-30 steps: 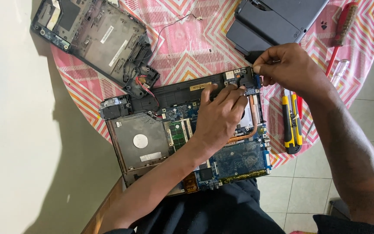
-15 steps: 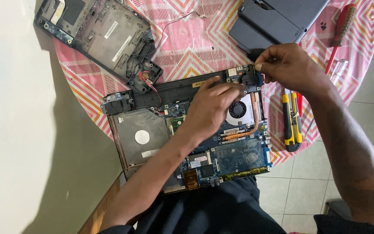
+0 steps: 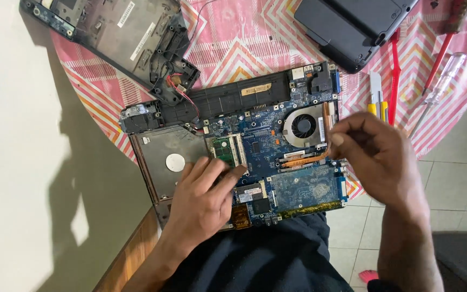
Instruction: The person uses a screwdriver to remove screws from a laptop motherboard and then disconnects several internal cables. The work is performed on a patterned cloth surface with other laptop parts nearby.
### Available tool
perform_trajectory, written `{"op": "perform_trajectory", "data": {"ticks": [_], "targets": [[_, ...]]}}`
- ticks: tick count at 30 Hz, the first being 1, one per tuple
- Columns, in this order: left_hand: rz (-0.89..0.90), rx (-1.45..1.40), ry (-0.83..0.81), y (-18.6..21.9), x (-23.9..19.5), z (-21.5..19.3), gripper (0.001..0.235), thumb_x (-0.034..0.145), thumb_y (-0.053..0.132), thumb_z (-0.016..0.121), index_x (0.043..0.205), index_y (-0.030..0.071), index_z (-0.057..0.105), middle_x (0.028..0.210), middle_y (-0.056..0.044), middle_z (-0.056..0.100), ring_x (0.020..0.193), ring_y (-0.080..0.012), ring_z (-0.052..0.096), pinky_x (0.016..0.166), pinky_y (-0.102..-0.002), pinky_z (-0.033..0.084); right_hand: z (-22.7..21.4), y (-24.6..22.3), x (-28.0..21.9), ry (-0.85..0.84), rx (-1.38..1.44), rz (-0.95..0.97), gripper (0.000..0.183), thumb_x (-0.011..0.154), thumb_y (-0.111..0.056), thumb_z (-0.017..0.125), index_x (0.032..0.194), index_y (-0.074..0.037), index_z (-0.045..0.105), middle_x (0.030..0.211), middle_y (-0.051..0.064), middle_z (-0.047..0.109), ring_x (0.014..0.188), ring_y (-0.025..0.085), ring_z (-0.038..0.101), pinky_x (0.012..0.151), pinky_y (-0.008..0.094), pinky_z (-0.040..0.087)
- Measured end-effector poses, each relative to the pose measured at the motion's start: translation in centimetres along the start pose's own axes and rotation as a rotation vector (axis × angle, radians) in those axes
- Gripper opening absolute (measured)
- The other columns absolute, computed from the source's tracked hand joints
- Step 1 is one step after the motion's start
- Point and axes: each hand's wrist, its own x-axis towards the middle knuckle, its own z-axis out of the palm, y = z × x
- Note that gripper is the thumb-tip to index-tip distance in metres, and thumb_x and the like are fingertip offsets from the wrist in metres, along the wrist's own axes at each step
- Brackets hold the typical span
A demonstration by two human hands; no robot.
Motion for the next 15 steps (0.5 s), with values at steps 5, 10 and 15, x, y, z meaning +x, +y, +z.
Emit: {"op": "perform_trajectory", "data": {"ticks": [5, 10, 15], "targets": [[-0.019, -0.011, 0.076, 0.2, -1.6, 0.2, 0.028, 0.083, -0.001, 0.060, 0.109, 0.003, 0.068, 0.084, -0.007, 0.050, 0.075, -0.0232, 0.046, 0.060, -0.034, 0.040, 3.5, 1.7, -4.7, 0.039, 0.096, 0.191, 0.007, 0.088, -0.007, 0.062, 0.093, -0.003, 0.066, 0.068, 0.006, 0.069, 0.061, 0.013, 0.065, 0.059, 0.025, 0.057], [-0.023, 0.015, 0.028, -0.2, -3.6, 2.1, 0.034, 0.084, 0.001, 0.064, 0.118, 0.007, 0.067, 0.089, -0.006, 0.053, 0.080, -0.0239, 0.047, 0.062, -0.037, 0.038, 6.9, 4.1, -8.1, 0.108, -0.112, -0.109, 0.007, 0.088, -0.007, 0.061, 0.094, -0.003, 0.061, 0.091, 0.008, 0.069, 0.084, 0.018, 0.067, 0.073, 0.029, 0.056], [-0.053, -0.022, 0.100, 0.0, -4.1, 3.6, 0.038, 0.086, -0.004, 0.061, 0.122, 0.007, 0.067, 0.089, -0.007, 0.049, 0.078, -0.0244, 0.045, 0.065, -0.039, 0.038, 8.3, 6.3, -9.6, 0.215, -0.336, -0.410, 0.010, 0.089, -0.002, 0.061, 0.099, -0.002, 0.059, 0.103, 0.014, 0.068, 0.102, 0.028, 0.066, 0.084, 0.038, 0.055]]}}
